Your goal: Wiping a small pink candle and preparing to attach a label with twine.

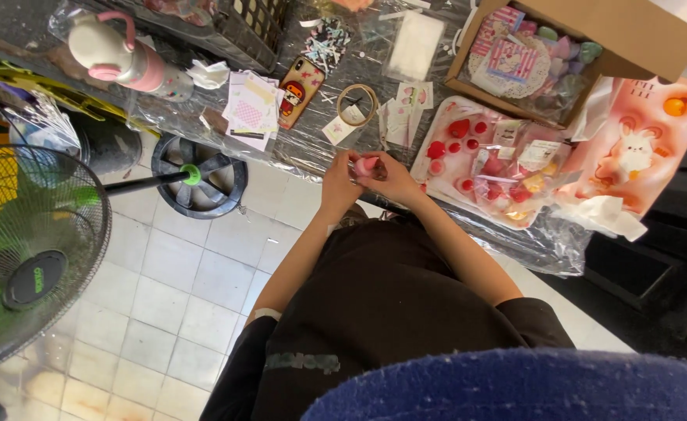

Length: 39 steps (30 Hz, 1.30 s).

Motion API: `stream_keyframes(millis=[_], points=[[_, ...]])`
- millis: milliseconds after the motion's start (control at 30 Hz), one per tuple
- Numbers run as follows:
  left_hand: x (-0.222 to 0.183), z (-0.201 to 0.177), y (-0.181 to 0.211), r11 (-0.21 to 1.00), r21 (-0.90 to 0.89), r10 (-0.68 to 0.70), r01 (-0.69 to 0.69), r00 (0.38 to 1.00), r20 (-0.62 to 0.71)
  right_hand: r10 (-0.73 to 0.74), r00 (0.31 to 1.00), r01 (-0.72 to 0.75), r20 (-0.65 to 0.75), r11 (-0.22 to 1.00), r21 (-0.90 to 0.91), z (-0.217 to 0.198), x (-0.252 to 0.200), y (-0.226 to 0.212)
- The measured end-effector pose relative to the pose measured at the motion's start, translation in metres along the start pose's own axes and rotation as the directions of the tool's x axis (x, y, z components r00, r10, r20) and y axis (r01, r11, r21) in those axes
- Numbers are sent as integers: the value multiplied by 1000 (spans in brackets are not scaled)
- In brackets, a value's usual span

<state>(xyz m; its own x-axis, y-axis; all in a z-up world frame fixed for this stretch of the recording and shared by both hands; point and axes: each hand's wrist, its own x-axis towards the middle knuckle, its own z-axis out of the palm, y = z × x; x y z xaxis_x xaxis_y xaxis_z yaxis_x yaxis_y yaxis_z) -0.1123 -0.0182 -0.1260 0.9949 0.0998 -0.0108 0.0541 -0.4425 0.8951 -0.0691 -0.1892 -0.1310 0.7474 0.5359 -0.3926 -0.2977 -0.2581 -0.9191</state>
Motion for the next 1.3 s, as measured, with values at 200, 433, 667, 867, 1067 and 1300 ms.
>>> stream_keyframes(millis=[200,433,667,867,1067,1300], points=[[24,-40,-28,990,142,-62,21,955,290,39,979,-49,-198,998,-46,25,36,25],[47,-55,-114,721,491,270,-488,851,450,-164,831,-134,-531,868,-478,36,41,4],[45,-56,-125,730,459,290,-506,838,462,-202,763,-217,-615,815,-537,35,44,8],[45,-69,-120,755,426,324,-499,848,419,-273,775,-181,-570,768,-614,36,54,5],[53,-58,-130,859,419,173,-293,937,302,-293,763,-130,-576,804,-581,37,53,-4],[75,-31,-119,858,504,-3,-98,980,197,-297,734,-118,-610,829,-546,37,49,-3]])
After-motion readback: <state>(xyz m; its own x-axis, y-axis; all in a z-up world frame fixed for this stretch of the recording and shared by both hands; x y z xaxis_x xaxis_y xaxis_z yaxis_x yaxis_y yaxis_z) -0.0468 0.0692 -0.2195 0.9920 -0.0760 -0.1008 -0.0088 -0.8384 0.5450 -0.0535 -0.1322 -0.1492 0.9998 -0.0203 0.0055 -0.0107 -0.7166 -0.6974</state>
